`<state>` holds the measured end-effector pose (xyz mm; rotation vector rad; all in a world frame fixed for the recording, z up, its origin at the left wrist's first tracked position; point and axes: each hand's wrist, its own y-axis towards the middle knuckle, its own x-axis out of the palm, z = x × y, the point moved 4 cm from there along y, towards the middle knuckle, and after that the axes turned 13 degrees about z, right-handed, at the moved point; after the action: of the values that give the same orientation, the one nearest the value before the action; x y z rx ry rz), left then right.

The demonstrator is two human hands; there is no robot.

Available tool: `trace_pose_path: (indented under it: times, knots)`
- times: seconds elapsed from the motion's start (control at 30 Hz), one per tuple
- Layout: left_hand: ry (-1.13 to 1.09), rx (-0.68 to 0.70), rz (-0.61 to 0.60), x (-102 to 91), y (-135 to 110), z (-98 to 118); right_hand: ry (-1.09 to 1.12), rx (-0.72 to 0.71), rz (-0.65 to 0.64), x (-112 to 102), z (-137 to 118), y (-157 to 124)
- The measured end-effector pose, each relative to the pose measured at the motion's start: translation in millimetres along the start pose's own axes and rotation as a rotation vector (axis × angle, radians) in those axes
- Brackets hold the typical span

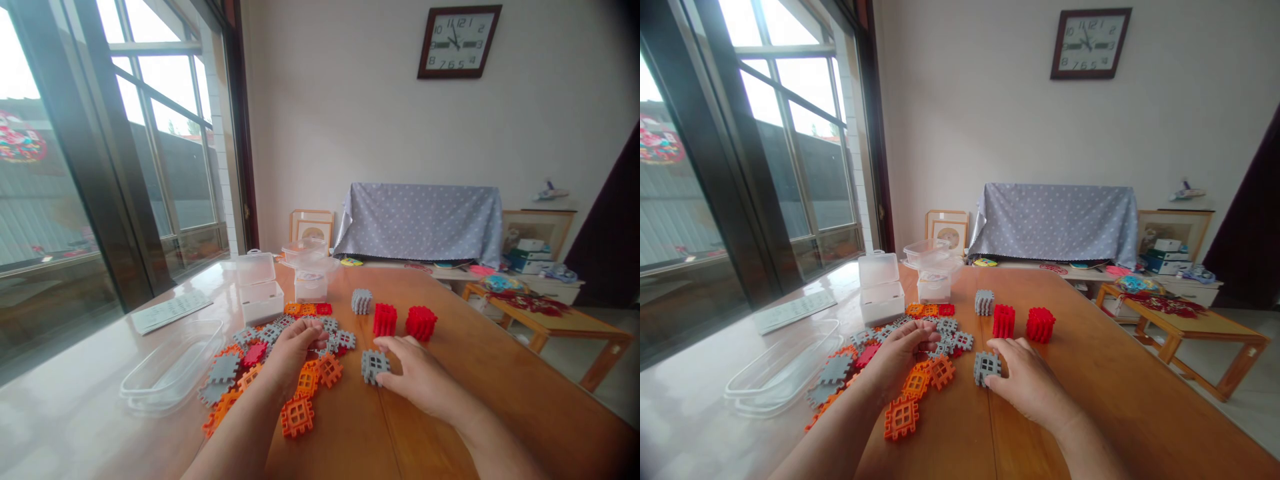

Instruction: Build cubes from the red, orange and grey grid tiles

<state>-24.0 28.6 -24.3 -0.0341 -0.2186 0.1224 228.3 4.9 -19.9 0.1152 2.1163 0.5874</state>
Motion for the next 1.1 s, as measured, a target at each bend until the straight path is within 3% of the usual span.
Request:
trace_pose_path:
  times: [0.2,0.33,0.4,0.5,0.63,0.9,1.0,1.1]
  knots:
    - [0.138,0.107,0.142,-11.3,9,6,0.010,-0.027,0.062,2,10,3]
    - [0.455,0.309,0.255,-21.8,18,11,0.050,-0.041,0.116,7,12,5]
    - [0.722,0.456,0.220,-20.3,17,11,0.066,-0.053,0.138,9,10,5]
    - [1.089,0.627,0.044,-10.5,8,4,0.074,-0.067,0.164,10,6,4]
    - [1.314,0.659,-0.099,-3.3,-1,-6,0.079,-0.065,0.184,9,3,4]
    - [1.349,0.611,-0.026,-5.3,1,2,0.071,-0.068,0.176,10,2,4]
    - [1.207,0.633,0.066,-6.2,3,8,0.078,-0.069,0.184,9,1,4]
    - [0.909,0.589,0.141,-7.4,7,12,0.093,-0.067,0.207,8,-1,3]
